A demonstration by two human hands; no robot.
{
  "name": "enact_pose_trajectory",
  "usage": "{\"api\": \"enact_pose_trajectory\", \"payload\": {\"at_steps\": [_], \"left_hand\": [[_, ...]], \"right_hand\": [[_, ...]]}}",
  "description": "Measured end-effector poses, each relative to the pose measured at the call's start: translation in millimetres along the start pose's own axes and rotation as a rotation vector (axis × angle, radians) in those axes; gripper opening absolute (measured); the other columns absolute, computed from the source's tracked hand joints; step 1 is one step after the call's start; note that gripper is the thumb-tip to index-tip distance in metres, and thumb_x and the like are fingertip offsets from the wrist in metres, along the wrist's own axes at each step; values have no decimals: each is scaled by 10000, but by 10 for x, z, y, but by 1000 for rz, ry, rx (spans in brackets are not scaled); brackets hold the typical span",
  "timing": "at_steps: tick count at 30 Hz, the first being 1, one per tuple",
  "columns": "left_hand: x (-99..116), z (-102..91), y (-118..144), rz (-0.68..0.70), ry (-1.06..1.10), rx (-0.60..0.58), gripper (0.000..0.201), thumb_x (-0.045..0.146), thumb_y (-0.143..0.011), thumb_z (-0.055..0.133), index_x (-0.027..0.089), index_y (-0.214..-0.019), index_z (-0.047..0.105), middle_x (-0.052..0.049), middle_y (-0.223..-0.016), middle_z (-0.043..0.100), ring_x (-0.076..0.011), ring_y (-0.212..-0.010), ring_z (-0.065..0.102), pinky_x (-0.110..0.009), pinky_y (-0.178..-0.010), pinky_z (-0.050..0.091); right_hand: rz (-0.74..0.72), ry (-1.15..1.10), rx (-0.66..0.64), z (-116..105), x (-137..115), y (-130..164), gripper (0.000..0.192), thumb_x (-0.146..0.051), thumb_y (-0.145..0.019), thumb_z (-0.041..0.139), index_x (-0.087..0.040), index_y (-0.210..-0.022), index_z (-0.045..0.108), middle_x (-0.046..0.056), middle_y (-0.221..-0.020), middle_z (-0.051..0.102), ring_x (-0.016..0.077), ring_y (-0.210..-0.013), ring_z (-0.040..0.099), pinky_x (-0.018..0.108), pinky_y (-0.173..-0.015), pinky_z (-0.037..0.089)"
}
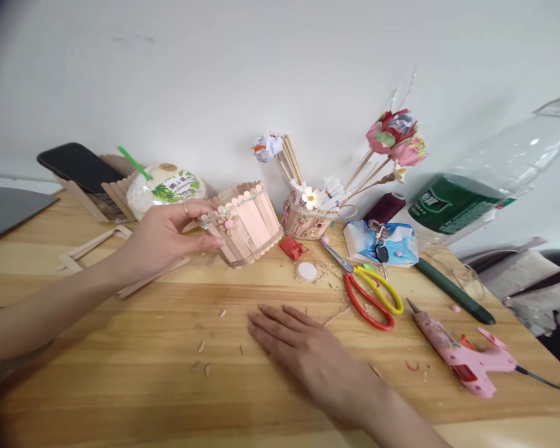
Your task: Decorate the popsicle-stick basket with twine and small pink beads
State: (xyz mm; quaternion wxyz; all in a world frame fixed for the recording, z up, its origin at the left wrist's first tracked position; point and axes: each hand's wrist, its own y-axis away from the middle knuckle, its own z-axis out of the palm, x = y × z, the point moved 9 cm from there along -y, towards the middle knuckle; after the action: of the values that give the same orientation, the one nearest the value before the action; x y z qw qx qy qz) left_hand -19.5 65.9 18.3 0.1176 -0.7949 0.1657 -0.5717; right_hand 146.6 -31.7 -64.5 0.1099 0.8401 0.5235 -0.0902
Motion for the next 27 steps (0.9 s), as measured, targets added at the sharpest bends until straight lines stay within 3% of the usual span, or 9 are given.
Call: {"api": "enact_pose_trajectory", "payload": {"at_steps": [3,7,13,16,19,22,24,27], "left_hand": [[-3,-14,-8,32,-7,-4,195,236,-623,706,186,-810,686,-32,-882,668,-225,-882,599,-370,-851,441],[-23,-28,-4,18,-8,-3,206,242,-630,705,184,-825,678,-39,-915,662,-231,-914,593,-377,-878,429],[45,-21,10,26,-75,-22,151,235,-681,674,172,-818,668,-38,-887,667,-219,-880,588,-347,-850,423],[87,-46,11,48,-112,1,143,220,-684,673,161,-815,665,-38,-901,672,-210,-879,582,-331,-845,418],[81,-54,17,38,-99,6,155,218,-686,675,153,-825,660,-38,-907,669,-209,-893,578,-327,-856,412],[40,-57,23,11,-87,5,181,242,-680,685,153,-836,663,-39,-919,672,-220,-891,579,-344,-857,409],[6,-64,23,-8,-98,9,212,243,-681,687,155,-873,666,-43,-952,675,-226,-909,578,-350,-867,403],[-44,-72,23,-41,-125,8,246,259,-691,689,165,-918,666,-45,-989,671,-229,-931,576,-362,-892,389]], "right_hand": [[73,132,30,3,259,199,477,-201,-921,373,-167,-1391,293,64,-1414,363,189,-1326,279,413,-1077,294],[283,213,178,-237,566,427,448,-224,-925,355,-140,-1365,348,119,-1388,392,228,-1290,353,481,-1029,344],[274,77,239,-388,251,454,466,-187,-907,364,-194,-1373,347,86,-1398,391,212,-1281,368,419,-1022,377],[387,58,377,-436,304,586,473,-188,-907,366,-184,-1379,329,95,-1382,418,214,-1265,396,407,-1000,409],[598,81,585,-551,561,880,348,-240,-908,388,-152,-1218,519,117,-1214,590,237,-1123,551,396,-903,495],[750,136,623,-606,750,1082,254,-332,-886,449,-194,-925,659,82,-910,715,250,-821,679,376,-690,562],[754,193,612,-638,717,1088,260,-337,-885,452,-201,-910,672,78,-877,721,252,-785,681,390,-677,556],[558,138,492,-544,427,827,333,-259,-913,393,-165,-1180,568,110,-1190,608,242,-1100,565,416,-909,475]]}}
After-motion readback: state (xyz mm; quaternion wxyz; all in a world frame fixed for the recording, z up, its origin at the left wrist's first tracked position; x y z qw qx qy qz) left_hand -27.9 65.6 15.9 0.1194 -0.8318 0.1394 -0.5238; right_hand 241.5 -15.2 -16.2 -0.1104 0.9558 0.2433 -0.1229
